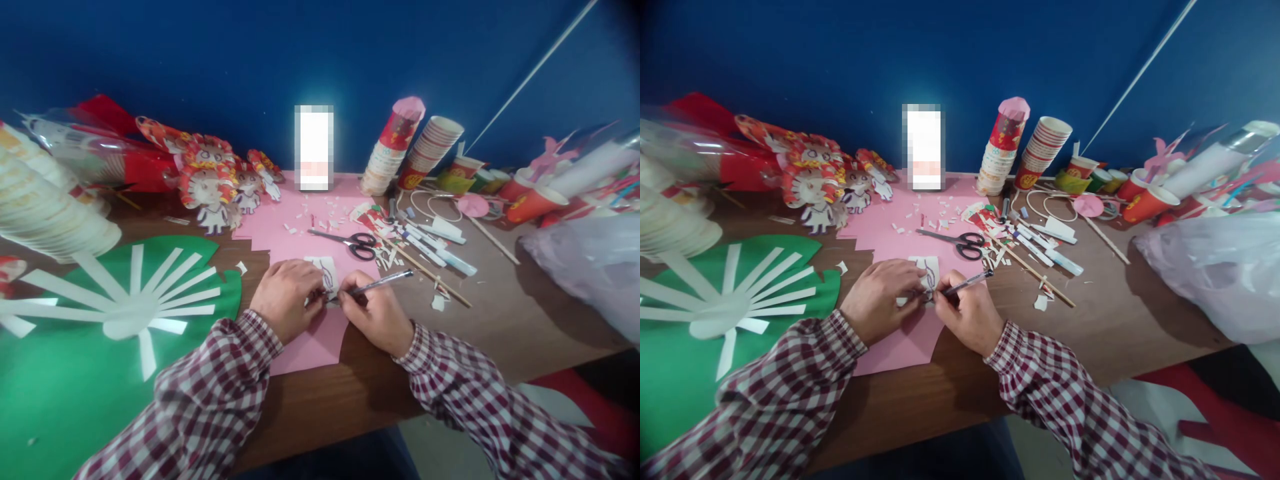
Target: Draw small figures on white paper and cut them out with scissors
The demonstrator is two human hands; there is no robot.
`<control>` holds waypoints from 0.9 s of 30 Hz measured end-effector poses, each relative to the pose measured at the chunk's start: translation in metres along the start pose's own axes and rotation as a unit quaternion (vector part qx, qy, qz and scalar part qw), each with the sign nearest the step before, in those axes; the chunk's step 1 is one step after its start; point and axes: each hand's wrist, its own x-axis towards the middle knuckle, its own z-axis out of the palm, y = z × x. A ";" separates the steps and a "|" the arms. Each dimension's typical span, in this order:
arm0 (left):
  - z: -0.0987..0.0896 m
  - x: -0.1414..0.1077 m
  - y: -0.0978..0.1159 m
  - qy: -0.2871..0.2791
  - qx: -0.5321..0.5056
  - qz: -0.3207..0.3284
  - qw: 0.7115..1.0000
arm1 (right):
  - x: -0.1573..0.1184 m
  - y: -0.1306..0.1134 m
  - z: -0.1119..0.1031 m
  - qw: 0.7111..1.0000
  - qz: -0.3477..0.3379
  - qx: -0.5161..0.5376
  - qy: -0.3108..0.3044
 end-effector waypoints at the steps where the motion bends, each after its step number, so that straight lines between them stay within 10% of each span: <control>1: 0.000 0.000 0.000 0.000 0.000 0.001 1.000 | 0.000 0.000 0.000 1.000 0.001 0.001 0.000; 27: 0.002 0.000 -0.001 0.005 -0.004 0.003 1.000 | 0.000 0.001 -0.001 1.000 -0.006 0.001 0.003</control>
